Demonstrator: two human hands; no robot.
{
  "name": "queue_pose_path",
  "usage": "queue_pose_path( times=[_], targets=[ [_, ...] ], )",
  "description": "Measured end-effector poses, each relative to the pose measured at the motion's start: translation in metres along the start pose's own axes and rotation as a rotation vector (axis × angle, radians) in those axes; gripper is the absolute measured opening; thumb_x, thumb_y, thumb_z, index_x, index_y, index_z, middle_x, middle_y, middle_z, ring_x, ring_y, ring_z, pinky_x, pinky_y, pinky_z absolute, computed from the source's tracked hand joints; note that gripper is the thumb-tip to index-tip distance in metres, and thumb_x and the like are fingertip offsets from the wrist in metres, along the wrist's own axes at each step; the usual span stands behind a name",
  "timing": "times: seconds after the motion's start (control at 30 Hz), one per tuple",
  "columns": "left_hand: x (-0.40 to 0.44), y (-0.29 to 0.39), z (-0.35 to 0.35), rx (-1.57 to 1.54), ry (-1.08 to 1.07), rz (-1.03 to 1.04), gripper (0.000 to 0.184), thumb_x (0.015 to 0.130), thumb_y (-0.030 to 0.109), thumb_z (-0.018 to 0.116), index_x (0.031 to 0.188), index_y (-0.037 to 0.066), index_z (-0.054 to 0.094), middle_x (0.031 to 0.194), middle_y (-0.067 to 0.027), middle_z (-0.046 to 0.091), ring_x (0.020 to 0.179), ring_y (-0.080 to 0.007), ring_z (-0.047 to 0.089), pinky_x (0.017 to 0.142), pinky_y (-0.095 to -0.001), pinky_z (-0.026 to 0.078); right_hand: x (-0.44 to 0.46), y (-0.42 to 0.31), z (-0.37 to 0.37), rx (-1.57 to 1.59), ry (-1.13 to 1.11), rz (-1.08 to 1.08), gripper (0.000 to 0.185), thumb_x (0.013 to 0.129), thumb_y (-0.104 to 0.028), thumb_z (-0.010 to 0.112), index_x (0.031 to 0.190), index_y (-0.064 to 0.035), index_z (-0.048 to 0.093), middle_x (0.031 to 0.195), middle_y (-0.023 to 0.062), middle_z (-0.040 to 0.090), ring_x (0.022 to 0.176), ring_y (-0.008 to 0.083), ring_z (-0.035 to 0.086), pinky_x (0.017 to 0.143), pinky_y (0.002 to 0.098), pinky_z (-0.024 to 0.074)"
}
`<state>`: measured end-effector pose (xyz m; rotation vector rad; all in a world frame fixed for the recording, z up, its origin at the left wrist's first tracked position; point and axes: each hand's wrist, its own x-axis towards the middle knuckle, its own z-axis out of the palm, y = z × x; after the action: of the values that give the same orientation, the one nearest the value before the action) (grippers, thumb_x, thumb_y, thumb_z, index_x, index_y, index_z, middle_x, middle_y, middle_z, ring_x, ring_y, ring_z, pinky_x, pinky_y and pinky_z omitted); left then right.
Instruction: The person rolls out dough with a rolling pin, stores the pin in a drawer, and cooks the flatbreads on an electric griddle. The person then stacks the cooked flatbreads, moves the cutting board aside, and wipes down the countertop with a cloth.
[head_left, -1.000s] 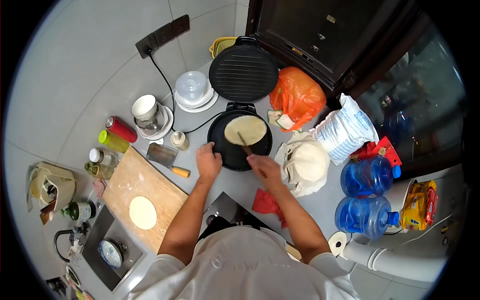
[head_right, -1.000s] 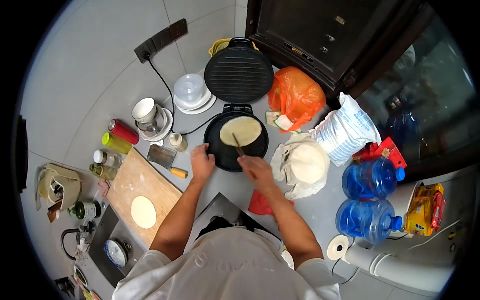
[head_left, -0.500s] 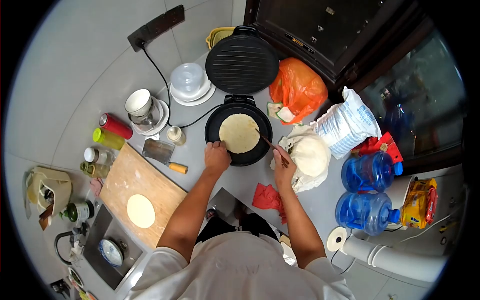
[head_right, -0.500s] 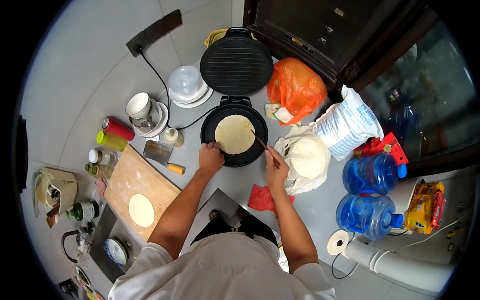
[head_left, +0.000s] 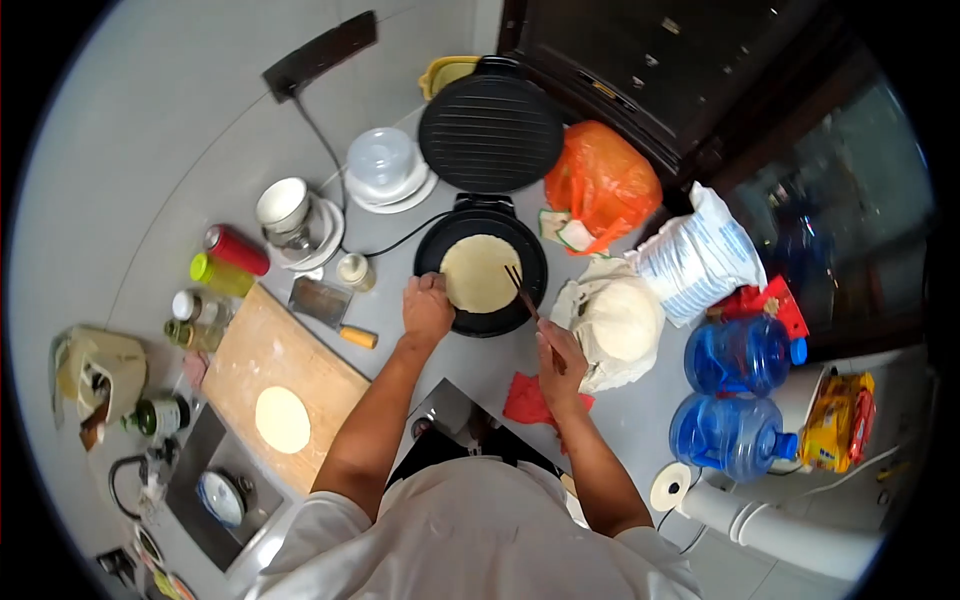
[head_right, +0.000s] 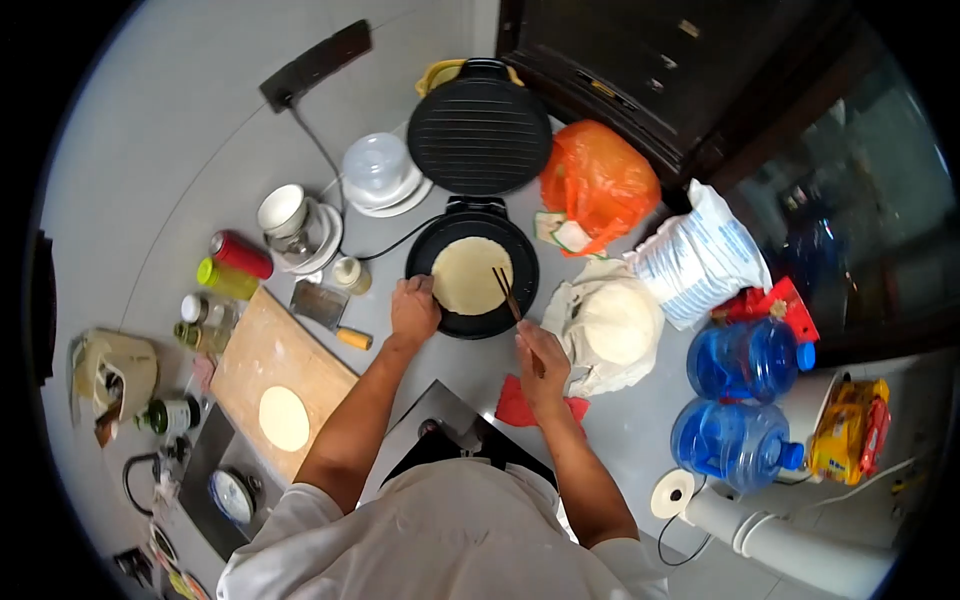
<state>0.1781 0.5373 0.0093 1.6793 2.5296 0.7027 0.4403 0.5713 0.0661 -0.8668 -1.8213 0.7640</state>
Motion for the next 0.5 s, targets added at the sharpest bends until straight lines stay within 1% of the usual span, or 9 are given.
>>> queue_pose_path(
  times=[0.03, 0.07, 0.13, 0.17, 0.27, 0.3, 0.4, 0.5],
  targets=[
    [-0.009, -0.004, -0.005, -0.051, 0.041, -0.012, 0.041, 0.08, 0.001, 0.062, 0.12, 0.006, 0.07, 0.118, -0.0099, 0.069, 0.106, -0.0354, 0.06, 0.092, -0.0463, 0.049, 0.0, -0.004, 0.007, 0.034, -0.034, -0.095, 0.026, 0.092, 0.006, 0.07, 0.116, -0.0018, 0.075, 0.112, 0.0182, 0.075, 0.101, 0.033, 0.073, 0.088, 0.0373, 0.0567],
    [-0.019, -0.008, -0.011, -0.072, 0.09, -0.052, 0.046, 0.077, -0.002, 0.063, 0.122, 0.006, 0.07, 0.119, -0.0112, 0.068, 0.106, -0.0365, 0.059, 0.093, -0.0461, 0.049, -0.002, -0.01, 0.017, 0.092, -0.095, -0.132, 0.027, 0.091, 0.006, 0.07, 0.116, -0.0022, 0.075, 0.113, 0.018, 0.075, 0.101, 0.0336, 0.073, 0.089, 0.0379, 0.0568],
    [-0.047, -0.022, -0.034, -0.149, 0.168, -0.124, 0.048, 0.077, -0.003, 0.064, 0.123, 0.005, 0.07, 0.119, -0.0132, 0.068, 0.107, -0.0366, 0.059, 0.096, -0.0462, 0.049, -0.007, -0.024, 0.045, 0.221, -0.219, -0.213, 0.028, 0.09, 0.006, 0.07, 0.117, -0.0032, 0.075, 0.116, 0.0174, 0.075, 0.101, 0.0348, 0.072, 0.089, 0.0393, 0.0571],
    [-0.062, -0.032, -0.048, -0.152, 0.193, -0.17, 0.048, 0.075, -0.004, 0.064, 0.123, 0.004, 0.069, 0.117, -0.0157, 0.068, 0.108, -0.0381, 0.058, 0.099, -0.0466, 0.048, -0.009, -0.033, 0.06, 0.199, -0.268, -0.314, 0.029, 0.089, 0.005, 0.073, 0.116, -0.0044, 0.075, 0.119, 0.0163, 0.074, 0.101, 0.0361, 0.072, 0.089, 0.0402, 0.0573],
    [-0.113, -0.084, -0.08, -0.087, 0.262, -0.302, 0.043, 0.079, 0.002, 0.065, 0.122, 0.004, 0.07, 0.117, -0.0166, 0.07, 0.106, -0.0387, 0.06, 0.1, -0.0469, 0.047, -0.031, -0.05, 0.118, 0.258, -0.504, -0.375, 0.03, 0.086, 0.002, 0.076, 0.114, -0.0055, 0.075, 0.12, 0.0154, 0.073, 0.103, 0.036, 0.071, 0.088, 0.0405, 0.0574],
    [-0.133, -0.099, -0.094, -0.112, 0.298, -0.355, 0.044, 0.08, 0.001, 0.064, 0.124, 0.003, 0.07, 0.118, -0.0188, 0.07, 0.107, -0.0408, 0.06, 0.099, -0.0473, 0.048, -0.039, -0.055, 0.14, 0.279, -0.584, -0.439, 0.032, 0.083, 0.0, 0.078, 0.114, -0.0079, 0.075, 0.123, 0.013, 0.071, 0.106, 0.0348, 0.069, 0.088, 0.0418, 0.0574],
    [-0.189, -0.147, -0.111, 0.012, 0.288, -0.556, 0.045, 0.079, 0.001, 0.064, 0.124, 0.002, 0.069, 0.119, -0.0198, 0.069, 0.108, -0.0417, 0.06, 0.098, -0.0473, 0.049, -0.066, -0.089, 0.199, 0.309, -0.773, -0.566, 0.032, 0.085, -0.001, 0.075, 0.116, -0.0101, 0.074, 0.125, 0.0111, 0.07, 0.111, 0.0335, 0.067, 0.089, 0.0427, 0.0572],
    [-0.227, -0.168, -0.128, 0.03, 0.234, -0.672, 0.048, 0.079, 0.002, 0.065, 0.127, 0.001, 0.068, 0.123, -0.02, 0.069, 0.109, -0.0411, 0.06, 0.099, -0.0471, 0.05, -0.101, -0.094, 0.255, 0.249, -0.923, -0.61, 0.031, 0.086, -0.002, 0.072, 0.115, -0.0103, 0.071, 0.133, 0.0109, 0.065, 0.123, 0.0332, 0.063, 0.098, 0.0425, 0.0553]
  ],
)
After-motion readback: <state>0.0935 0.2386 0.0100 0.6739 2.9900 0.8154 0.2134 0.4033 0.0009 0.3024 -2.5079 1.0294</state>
